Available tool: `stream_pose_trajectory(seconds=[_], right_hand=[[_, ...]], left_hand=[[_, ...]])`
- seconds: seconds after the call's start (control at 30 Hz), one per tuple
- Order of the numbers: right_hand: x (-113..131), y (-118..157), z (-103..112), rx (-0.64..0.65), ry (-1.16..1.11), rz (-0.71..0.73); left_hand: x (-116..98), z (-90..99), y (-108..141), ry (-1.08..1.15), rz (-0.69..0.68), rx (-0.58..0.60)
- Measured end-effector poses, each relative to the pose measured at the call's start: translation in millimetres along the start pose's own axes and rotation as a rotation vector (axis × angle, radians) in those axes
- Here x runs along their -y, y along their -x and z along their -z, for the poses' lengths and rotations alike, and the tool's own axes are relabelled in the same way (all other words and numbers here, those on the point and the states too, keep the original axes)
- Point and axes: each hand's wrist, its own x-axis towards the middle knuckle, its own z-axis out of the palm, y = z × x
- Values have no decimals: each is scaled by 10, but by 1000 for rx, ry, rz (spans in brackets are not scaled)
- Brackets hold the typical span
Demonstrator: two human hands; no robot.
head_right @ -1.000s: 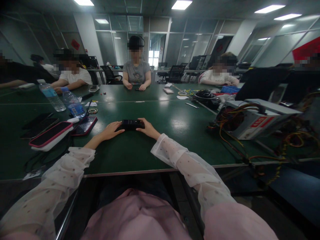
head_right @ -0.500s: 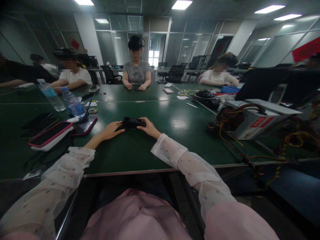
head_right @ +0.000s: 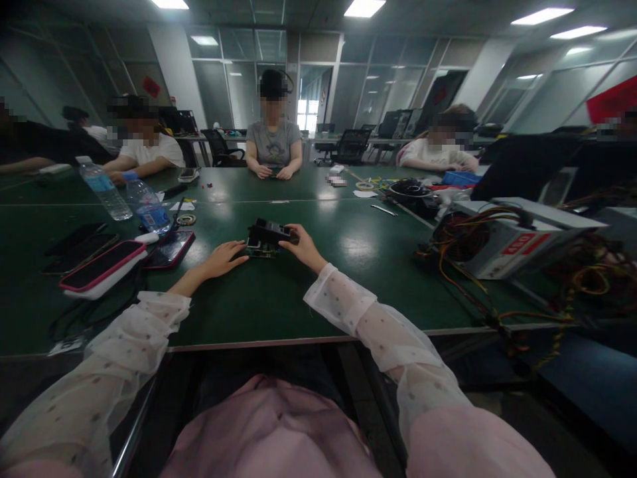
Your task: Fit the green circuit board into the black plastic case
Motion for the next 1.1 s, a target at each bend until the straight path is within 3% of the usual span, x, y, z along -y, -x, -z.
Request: stream_pose_trajectory(seconds=[0.23, 0.43, 0.6, 0.9, 1.1], right_hand=[[-201, -45, 344, -355, 299, 4], [-444, -47, 536, -502, 454, -120], [-520, -35, 539, -515, 542, -140], [-555, 6, 481, -393, 614, -237], [-542, 22, 469, -419, 588, -175]], left_hand=[[-10, 23, 19, 18, 5, 4], [-18, 20, 17, 24, 11, 0], [-30, 28, 20, 28, 9, -10], [-29, 39, 22, 34, 4, -13], [-32, 42, 17, 26, 1, -4]])
